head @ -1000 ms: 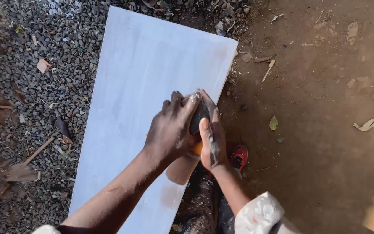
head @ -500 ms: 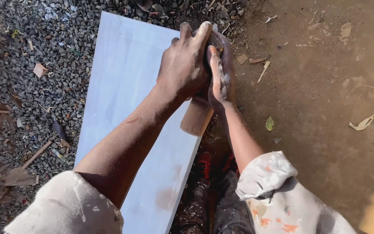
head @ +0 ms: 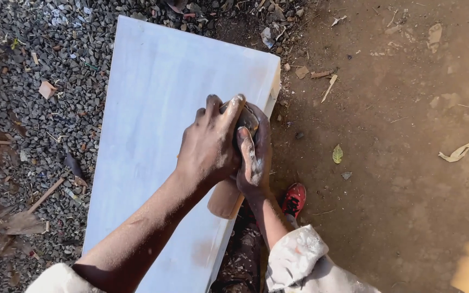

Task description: The person uses an electric orbital sander to smooth the surface of a long, white-painted wooden plank. They move the sander back and forth along the length of the plank, covering the entire surface area.

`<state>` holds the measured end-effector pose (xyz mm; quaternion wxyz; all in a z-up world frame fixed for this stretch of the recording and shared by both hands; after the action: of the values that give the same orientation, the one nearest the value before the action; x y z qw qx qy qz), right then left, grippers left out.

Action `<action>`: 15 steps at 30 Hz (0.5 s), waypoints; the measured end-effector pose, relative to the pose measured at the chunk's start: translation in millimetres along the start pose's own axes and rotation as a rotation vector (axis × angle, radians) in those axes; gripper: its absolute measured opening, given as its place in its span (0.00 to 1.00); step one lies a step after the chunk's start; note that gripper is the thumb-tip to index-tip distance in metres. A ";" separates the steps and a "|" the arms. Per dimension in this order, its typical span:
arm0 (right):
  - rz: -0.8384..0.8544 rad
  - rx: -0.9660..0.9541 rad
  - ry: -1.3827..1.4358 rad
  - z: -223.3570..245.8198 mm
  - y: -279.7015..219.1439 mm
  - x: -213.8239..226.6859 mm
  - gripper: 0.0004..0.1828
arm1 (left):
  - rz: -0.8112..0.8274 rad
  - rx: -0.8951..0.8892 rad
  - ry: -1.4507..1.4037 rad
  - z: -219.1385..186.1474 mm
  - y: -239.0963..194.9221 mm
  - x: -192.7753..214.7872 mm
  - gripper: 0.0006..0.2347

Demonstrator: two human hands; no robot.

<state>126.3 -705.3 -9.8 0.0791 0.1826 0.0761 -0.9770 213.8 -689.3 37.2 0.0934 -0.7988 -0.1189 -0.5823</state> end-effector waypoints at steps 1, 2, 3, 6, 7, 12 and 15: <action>0.012 0.072 -0.038 1.8 13.0 -0.4 0.25 | -0.043 -0.006 -0.016 -0.1 13.0 3.1 0.20; 0.025 0.141 -0.078 4.3 25.0 -0.8 0.25 | -0.083 -0.010 -0.034 -0.6 25.1 6.8 0.19; 0.022 0.137 -0.081 9.6 17.0 -2.2 0.25 | -0.078 -0.010 -0.037 -0.2 17.6 5.9 0.19; 0.014 0.151 -0.117 20.1 10.3 -8.2 0.24 | -0.103 -0.038 -0.016 -4.1 12.7 12.5 0.20; -0.018 0.089 -0.074 15.0 3.1 -4.0 0.25 | -0.052 -0.006 0.003 -5.7 5.5 12.7 0.21; -0.027 0.013 -0.049 0.7 1.1 6.3 0.25 | -0.016 -0.037 0.079 -5.2 -4.1 -0.1 0.24; 0.009 0.069 -0.057 3.5 21.5 -3.6 0.24 | -0.107 -0.021 0.039 2.7 15.5 0.4 0.25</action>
<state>132.3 -726.5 -7.9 0.0794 0.1578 0.0392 -0.9835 221.0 -703.3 36.6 0.0563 -0.7807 -0.1534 -0.6032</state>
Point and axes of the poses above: each hand's wrist, its own y-axis towards the middle knuckle, its own x-axis out of the back of the hand, z = x × y, the point moved 7 cm from there along y, towards the middle knuckle, and after that the axes turned 12 degrees about -z, right-handed, at the moved point
